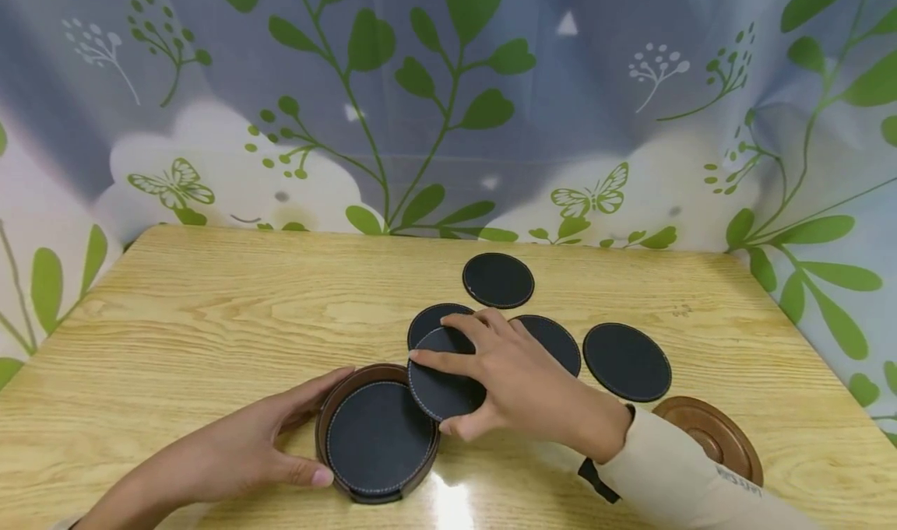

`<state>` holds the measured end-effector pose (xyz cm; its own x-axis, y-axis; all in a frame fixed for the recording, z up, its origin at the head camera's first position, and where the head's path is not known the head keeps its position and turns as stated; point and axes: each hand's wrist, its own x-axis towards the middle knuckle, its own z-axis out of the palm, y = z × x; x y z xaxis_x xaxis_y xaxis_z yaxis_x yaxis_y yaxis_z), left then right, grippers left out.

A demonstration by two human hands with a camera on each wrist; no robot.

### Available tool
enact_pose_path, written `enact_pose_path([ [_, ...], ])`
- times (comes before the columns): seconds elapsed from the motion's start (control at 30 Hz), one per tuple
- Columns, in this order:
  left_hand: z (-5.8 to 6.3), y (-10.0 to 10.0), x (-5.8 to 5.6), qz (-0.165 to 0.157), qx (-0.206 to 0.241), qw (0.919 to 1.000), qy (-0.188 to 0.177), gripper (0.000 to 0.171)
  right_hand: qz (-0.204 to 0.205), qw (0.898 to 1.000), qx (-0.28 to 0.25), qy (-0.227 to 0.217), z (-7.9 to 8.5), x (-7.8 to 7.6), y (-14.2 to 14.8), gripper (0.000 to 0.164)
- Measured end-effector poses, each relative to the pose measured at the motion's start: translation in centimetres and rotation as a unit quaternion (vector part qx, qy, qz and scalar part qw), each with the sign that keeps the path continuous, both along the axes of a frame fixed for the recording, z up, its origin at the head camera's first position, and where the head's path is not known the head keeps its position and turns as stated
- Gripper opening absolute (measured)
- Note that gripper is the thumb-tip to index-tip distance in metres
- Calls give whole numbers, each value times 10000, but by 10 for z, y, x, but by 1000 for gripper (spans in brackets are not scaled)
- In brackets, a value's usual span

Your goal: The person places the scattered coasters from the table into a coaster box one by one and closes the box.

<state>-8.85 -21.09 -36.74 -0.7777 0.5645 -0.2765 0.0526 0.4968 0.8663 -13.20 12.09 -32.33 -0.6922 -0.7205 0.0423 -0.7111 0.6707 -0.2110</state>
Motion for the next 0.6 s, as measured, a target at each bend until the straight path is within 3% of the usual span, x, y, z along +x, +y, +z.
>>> enact_pose_path([
  [0.6, -3, -2, -1, -80, -76, 9999, 78, 103, 595, 9976, 341, 12, -9, 20, -46, 74],
])
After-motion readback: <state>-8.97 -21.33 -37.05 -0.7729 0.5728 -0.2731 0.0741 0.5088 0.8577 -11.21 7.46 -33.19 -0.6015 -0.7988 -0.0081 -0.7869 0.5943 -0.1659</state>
